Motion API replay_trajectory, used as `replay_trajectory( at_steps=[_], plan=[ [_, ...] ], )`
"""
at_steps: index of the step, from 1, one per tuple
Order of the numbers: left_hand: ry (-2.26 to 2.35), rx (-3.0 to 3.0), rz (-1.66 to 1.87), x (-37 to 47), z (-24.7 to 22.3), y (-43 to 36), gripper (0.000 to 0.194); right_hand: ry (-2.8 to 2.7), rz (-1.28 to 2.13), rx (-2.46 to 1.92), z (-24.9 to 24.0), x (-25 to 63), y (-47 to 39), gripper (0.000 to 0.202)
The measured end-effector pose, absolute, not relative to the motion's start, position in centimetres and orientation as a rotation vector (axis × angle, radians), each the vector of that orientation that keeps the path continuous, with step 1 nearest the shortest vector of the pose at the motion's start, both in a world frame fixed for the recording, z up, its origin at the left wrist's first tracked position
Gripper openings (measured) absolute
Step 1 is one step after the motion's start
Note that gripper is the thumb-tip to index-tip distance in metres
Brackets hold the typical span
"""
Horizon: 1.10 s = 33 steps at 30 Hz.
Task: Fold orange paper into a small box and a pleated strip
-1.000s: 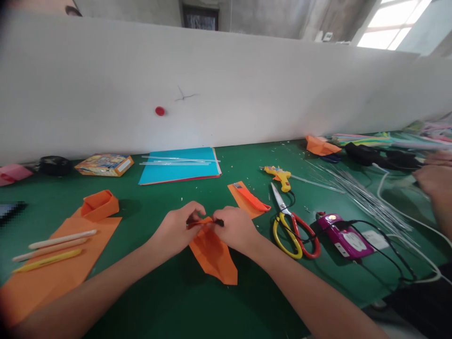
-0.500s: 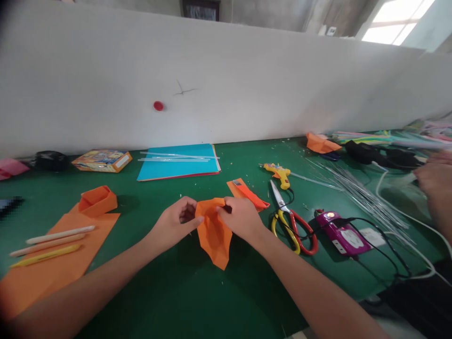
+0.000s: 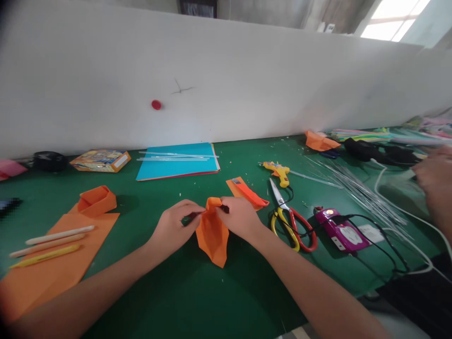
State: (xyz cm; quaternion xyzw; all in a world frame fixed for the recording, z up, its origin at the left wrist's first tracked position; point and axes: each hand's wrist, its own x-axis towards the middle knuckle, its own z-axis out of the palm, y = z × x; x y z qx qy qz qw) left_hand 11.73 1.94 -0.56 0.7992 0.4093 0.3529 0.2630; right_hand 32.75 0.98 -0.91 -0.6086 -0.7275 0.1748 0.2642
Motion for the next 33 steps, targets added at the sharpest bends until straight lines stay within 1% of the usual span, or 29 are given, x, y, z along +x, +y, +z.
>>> replay_trajectory(
  at_steps=[3,10,13,16,20,24,29,33],
  plan=[
    [1.073,2.191,0.933,11.7,-0.6,2.2,0.02,-1.999,0.456,-1.622,-1.1,32.8,1.0,0.033],
    [0.993,2.24,0.844,11.7,-0.8,2.6,0.017,-2.172,0.459,-1.464,-1.3,32.9,0.9,0.03],
    [1.036,2.238,0.81,11.8,-0.8,2.7,0.015,-2.235,0.459,-1.392,-1.4,32.7,0.8,0.029],
    [1.117,2.218,0.786,11.8,-0.8,2.5,0.01,-2.28,0.436,-1.353,-1.3,32.7,0.6,0.028],
    [1.214,2.182,0.751,11.9,-0.6,2.3,0.014,-2.329,0.43,-1.324,-1.0,32.8,0.4,0.025],
    [1.232,2.198,0.674,12.0,-0.5,2.4,0.011,-2.339,0.451,-1.344,-0.6,32.5,0.1,0.023],
    [1.249,2.227,0.616,12.2,-0.5,2.3,0.007,-2.255,0.454,-1.525,-0.4,31.6,-0.1,0.031],
    [1.247,2.255,0.581,12.2,-0.4,2.2,0.007,-2.186,0.478,-1.614,-0.5,31.3,-0.2,0.031]
  ],
)
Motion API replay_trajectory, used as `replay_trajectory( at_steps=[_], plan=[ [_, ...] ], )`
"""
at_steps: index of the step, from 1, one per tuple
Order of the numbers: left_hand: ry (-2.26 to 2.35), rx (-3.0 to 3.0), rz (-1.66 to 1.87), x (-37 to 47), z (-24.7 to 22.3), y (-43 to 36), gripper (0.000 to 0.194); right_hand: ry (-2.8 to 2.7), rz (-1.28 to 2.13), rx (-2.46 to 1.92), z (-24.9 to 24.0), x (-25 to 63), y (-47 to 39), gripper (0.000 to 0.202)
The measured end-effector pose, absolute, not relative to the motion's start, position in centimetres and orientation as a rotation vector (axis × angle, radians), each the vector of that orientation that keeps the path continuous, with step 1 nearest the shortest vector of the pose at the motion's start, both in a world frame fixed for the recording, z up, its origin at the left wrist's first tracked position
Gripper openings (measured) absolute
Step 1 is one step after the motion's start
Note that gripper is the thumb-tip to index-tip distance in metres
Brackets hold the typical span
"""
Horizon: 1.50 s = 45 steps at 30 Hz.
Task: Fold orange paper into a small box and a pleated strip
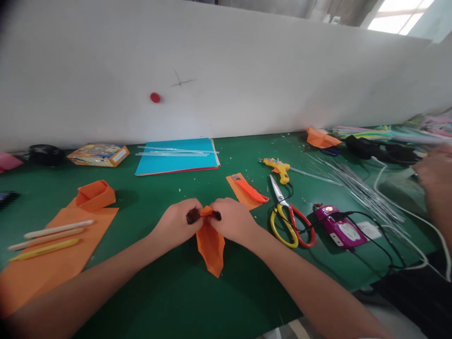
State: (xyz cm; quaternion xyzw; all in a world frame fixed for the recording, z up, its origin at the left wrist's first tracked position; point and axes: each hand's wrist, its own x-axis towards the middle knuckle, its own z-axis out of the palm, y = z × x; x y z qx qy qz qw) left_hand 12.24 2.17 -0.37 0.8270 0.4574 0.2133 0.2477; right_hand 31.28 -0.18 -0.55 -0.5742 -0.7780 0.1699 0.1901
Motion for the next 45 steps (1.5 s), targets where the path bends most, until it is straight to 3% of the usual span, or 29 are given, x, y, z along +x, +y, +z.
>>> replay_trajectory(
  at_steps=[12,20,35,45],
  plan=[
    [1.312,2.279,0.463,12.6,0.4,2.1,0.016,-2.172,0.456,-1.675,-0.7,31.1,-0.4,0.02],
    [1.284,2.264,0.518,12.1,0.5,2.5,0.027,-2.159,0.448,-1.461,-1.0,31.2,-0.2,0.011],
    [1.281,2.212,0.581,12.1,0.3,2.5,0.01,-2.035,0.647,-1.447,0.0,31.9,-0.3,0.002],
    [1.15,2.264,0.698,11.9,-0.7,2.9,0.027,-2.075,0.72,-1.264,-1.0,32.4,0.4,0.024]
  ],
)
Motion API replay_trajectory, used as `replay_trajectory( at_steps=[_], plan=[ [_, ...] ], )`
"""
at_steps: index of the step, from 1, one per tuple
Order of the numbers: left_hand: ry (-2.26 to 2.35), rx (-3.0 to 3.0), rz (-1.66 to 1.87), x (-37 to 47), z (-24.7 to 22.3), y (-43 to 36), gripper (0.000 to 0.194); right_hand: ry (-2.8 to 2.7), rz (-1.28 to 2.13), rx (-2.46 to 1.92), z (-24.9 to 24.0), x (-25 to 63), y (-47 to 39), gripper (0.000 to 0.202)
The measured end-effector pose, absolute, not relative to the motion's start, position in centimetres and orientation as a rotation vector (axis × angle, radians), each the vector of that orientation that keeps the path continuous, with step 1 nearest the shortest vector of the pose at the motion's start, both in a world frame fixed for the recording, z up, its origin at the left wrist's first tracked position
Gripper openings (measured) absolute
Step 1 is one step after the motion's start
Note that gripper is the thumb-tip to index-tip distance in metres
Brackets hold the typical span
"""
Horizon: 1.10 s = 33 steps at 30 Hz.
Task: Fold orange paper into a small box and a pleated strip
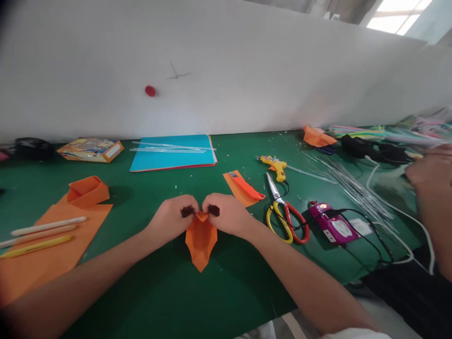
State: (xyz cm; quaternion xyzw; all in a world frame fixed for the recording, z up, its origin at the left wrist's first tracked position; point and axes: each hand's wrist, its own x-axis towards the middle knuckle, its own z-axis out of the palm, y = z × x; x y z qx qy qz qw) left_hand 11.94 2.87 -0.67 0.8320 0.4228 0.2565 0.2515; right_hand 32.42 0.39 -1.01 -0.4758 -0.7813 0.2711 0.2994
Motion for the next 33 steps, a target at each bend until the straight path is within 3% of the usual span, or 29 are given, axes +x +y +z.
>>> replay_trajectory(
  at_steps=[6,13,33],
  plan=[
    [1.086,2.286,0.723,11.6,-0.7,3.1,0.023,-2.155,0.885,-1.064,-0.6,33.4,1.0,0.022],
    [0.952,2.298,0.688,11.2,-0.5,3.5,0.021,-2.119,0.851,-1.055,-0.9,33.6,1.3,0.026],
    [1.257,2.144,0.602,11.8,0.4,2.7,0.01,-2.023,0.782,-1.55,0.2,31.8,0.0,0.008]
  ],
)
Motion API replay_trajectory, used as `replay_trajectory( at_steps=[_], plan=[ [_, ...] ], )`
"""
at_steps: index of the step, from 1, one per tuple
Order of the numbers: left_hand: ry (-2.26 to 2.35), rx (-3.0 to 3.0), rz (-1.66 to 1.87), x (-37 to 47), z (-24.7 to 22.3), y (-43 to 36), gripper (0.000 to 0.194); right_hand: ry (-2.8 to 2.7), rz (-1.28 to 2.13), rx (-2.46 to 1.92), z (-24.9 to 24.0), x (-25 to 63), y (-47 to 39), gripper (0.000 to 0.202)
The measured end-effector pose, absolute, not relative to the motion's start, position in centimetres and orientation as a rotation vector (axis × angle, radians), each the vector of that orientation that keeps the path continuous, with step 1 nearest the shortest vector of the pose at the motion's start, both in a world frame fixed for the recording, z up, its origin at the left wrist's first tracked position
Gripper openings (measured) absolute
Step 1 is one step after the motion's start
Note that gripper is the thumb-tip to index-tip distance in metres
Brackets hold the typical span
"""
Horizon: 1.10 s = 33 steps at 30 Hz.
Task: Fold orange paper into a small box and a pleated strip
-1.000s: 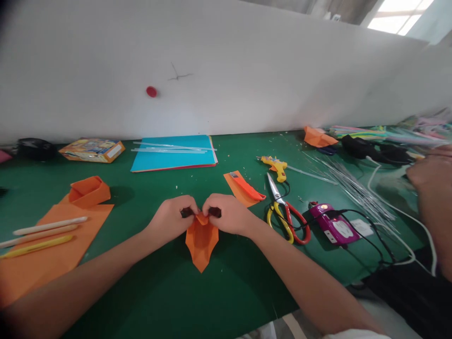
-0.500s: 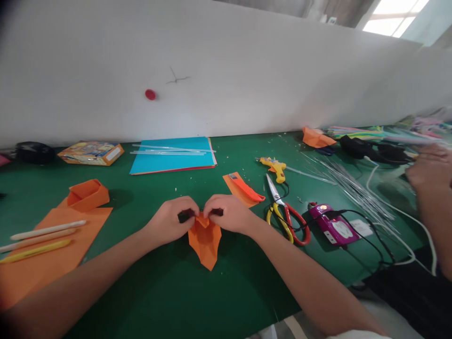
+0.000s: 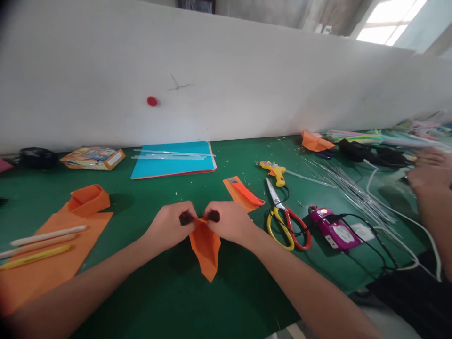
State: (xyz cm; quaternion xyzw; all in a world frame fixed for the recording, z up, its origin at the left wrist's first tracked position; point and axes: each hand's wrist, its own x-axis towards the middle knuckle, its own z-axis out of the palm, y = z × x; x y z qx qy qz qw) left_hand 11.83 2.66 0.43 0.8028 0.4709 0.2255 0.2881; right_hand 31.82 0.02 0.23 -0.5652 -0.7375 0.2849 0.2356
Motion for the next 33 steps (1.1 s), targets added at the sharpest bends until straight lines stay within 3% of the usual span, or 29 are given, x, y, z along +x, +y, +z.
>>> replay_trajectory(
  at_steps=[7,20,25,33],
  plan=[
    [1.251,2.012,0.648,11.7,-0.3,3.1,0.005,-2.01,0.615,-1.644,0.7,31.1,-0.5,0.011],
    [1.178,2.043,0.435,11.6,0.5,3.5,0.008,-1.945,1.051,-1.594,0.1,31.9,0.1,0.013],
    [1.106,2.085,0.398,11.5,0.6,3.6,0.005,-1.961,1.067,-1.548,0.4,32.0,0.2,0.014],
    [0.997,2.177,0.374,10.9,0.9,3.9,0.016,-1.987,0.996,-1.55,0.5,31.7,-0.1,0.017]
  ],
)
